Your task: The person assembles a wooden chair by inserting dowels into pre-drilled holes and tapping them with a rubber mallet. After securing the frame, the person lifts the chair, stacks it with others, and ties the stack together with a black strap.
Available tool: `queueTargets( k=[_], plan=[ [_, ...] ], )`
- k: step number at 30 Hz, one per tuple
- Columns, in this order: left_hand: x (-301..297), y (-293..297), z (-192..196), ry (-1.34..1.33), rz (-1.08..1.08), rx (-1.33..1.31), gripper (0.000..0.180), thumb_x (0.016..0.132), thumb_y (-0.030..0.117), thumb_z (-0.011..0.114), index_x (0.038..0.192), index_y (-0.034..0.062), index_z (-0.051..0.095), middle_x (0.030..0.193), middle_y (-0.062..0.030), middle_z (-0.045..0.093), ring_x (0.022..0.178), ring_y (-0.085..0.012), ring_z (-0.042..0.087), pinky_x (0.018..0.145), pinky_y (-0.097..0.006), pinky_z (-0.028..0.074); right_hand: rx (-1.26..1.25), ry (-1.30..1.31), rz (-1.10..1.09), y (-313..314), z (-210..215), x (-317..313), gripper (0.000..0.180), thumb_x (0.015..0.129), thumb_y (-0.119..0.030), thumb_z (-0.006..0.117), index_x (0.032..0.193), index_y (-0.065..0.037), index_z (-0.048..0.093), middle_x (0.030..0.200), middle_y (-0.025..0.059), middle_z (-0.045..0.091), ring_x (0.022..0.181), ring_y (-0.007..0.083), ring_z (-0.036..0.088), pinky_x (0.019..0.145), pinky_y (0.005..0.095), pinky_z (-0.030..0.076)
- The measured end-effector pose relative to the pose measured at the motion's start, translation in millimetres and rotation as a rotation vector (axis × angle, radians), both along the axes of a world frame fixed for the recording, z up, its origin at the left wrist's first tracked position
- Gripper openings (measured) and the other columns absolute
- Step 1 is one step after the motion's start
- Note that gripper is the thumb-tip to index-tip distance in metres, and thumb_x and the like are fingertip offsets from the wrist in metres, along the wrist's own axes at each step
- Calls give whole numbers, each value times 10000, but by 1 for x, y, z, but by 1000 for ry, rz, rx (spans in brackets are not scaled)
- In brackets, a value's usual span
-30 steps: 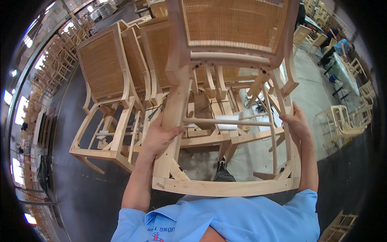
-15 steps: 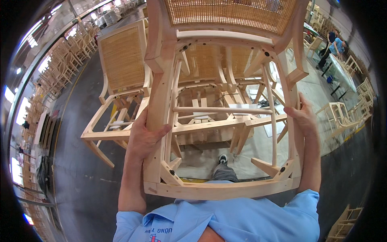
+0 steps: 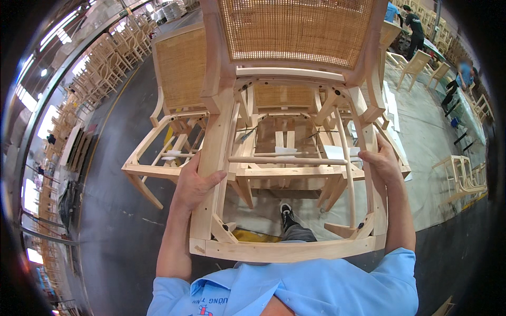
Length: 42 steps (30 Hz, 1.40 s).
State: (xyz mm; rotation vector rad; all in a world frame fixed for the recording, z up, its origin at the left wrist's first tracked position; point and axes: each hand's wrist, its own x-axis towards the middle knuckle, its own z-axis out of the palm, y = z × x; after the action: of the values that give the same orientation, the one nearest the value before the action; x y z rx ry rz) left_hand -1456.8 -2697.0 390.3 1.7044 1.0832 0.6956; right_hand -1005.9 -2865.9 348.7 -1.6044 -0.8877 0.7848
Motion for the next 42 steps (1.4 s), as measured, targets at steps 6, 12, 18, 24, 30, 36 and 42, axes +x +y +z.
queueTargets(
  k=[6,12,18,24,30,36,42],
  plan=[
    [11,22,2,59,55,-8,666,806,205,849,1392,-5,610,1155,-89,747,1035,-164,687,941,-328,537,7,78,42,42,-20,14,684,762,-63,832,1384,45,569,1143,105,712,992,178,675,953,322,512],
    [19,40,6,61,69,-22,590,848,134,789,1390,-12,609,1159,-91,743,1027,-153,681,928,-318,528,-42,71,66,72,-32,24,685,761,-71,836,1390,17,579,1095,94,711,925,173,669,877,323,530],
    [27,63,8,78,71,-48,580,871,137,780,1401,-15,601,1189,-92,729,1034,-142,669,937,-306,517,-95,61,103,101,-37,26,592,777,-112,797,1330,-6,613,1007,44,687,834,118,636,763,291,526],
    [32,94,6,150,85,-59,557,877,164,790,1375,-15,618,1189,-99,730,1044,-153,672,943,-315,524,-78,157,64,135,-48,25,604,777,-67,800,1339,25,596,1062,75,683,916,170,651,866,314,530],
    [39,116,-6,213,76,-4,573,874,240,804,1352,-21,627,1183,-152,739,1056,-206,688,962,-344,525,-139,131,94,155,-60,38,590,771,-50,806,1313,30,588,1073,89,696,918,179,656,852,337,539],
    [49,138,-18,267,67,-56,578,869,159,826,1378,-15,615,1228,-128,727,1112,-170,670,982,-328,522,-105,211,139,174,-76,50,596,796,-6,805,1347,22,581,1118,88,699,970,182,667,894,337,539],
    [54,153,-35,314,19,9,563,882,126,832,1379,-16,608,1220,-102,734,1088,-159,678,965,-318,535,-161,199,119,188,-97,61,610,812,50,801,1374,29,567,1217,137,713,1082,220,689,997,350,529]
  ],
)
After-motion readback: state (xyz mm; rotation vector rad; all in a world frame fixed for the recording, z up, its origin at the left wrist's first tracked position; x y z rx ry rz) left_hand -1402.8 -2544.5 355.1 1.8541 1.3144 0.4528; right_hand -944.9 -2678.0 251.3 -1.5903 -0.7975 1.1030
